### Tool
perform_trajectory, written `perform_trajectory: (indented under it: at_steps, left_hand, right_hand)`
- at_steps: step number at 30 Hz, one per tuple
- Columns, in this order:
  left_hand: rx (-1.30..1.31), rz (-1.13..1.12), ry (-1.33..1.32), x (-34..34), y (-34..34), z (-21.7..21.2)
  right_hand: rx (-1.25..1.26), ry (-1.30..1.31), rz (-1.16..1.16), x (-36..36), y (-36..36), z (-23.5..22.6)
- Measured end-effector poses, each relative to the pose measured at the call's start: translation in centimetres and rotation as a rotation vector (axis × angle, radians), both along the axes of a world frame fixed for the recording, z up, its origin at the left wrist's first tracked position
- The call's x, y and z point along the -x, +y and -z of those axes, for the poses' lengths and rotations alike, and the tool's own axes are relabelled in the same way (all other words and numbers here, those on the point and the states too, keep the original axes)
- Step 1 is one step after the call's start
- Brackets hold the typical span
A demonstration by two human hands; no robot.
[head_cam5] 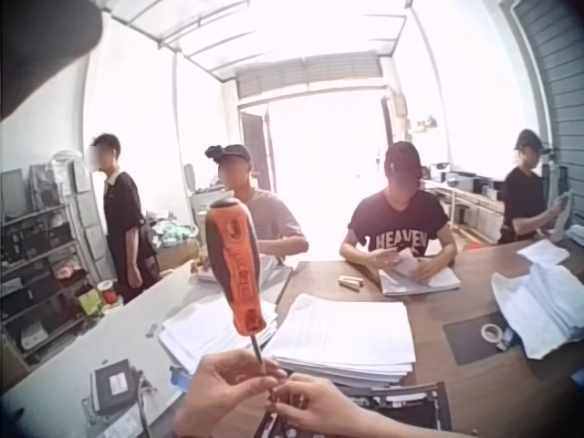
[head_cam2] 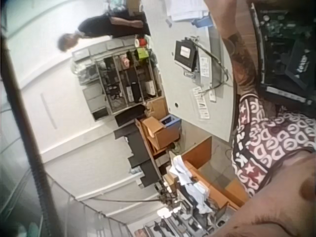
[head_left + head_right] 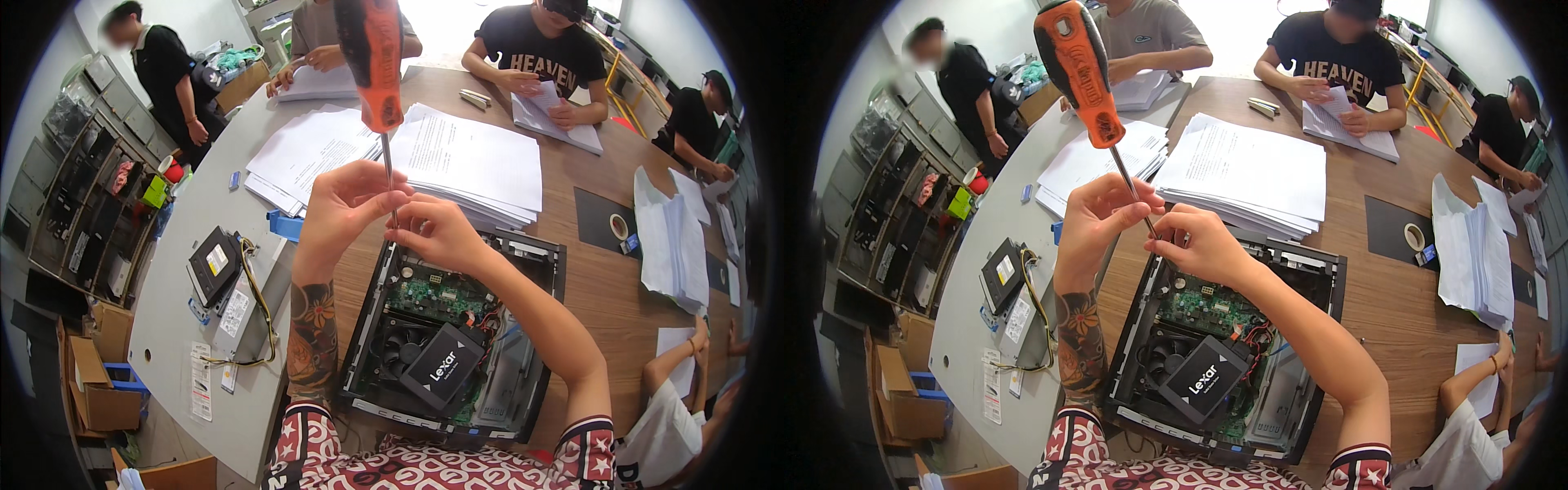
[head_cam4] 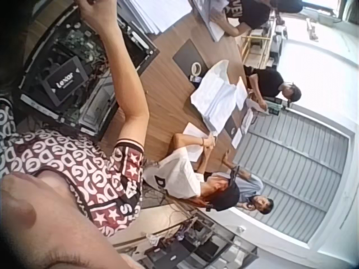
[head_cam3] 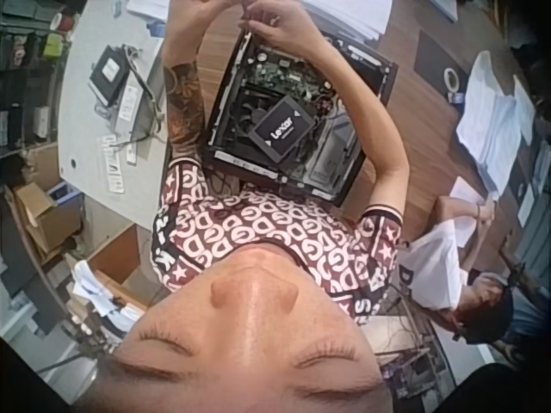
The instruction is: The person uses a screwdriver to remove screws from the internal components of a computer tower, including a fan and electronic boards.
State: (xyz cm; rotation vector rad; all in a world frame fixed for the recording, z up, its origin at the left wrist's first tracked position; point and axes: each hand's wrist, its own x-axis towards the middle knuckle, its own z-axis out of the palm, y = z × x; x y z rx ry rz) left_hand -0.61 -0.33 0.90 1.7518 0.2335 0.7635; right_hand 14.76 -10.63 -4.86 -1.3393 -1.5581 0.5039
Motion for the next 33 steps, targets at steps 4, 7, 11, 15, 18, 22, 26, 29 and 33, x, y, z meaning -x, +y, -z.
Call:
perform_trajectory:
  at_steps: [4, 7, 11, 15, 18, 22, 26, 29, 33]
  left_hand:
    - [0.088, 0.044, -0.023, 0.1, -0.4, -0.7]
    - [0.084, 0.055, -0.023, 0.1, -0.2, -0.2]
    - [-0.009, -0.007, -0.011, -0.1, 0.4, 0.7]
    - [-0.022, 0.016, -0.045, 0.2, 0.5, -0.4]
    - [-0.171, 0.035, 0.117, 2.1, 1.3, -3.4]
    - [-0.142, -0.017, 0.158, 1.9, 0.5, -5.8]
    - [0.066, -0.303, 0.012, 1.5, -3.8, -4.1]
    - [0.23, -0.423, -0.203, 0.4, -5.5, -1.8]
    - [0.251, -0.405, -0.256, -1.0, -5.0, 0.2]
  right_hand:
    - [-0.008, 0.032, -0.004, 0.1, 0.1, 0.2]
    - [-0.007, 0.066, -0.01, 0.1, 0.1, 0.2]
    - [-0.033, 0.054, -0.02, 0.0, 0.1, 0.4]
    - [-0.097, 0.041, -0.02, -0.2, 0.2, 0.9]
    - [-0.154, -0.052, -0.081, 0.3, 0.5, 0.7]
    - [-0.167, -0.032, -0.054, -0.1, 0.5, 1.0]
    - [-0.166, -0.09, -0.011, -0.5, 0.6, 0.9]
    - [-0.182, -0.087, -0.004, -0.6, 0.9, 1.1]
    - [-0.186, -0.083, -0.004, -0.1, 0.8, 1.0]
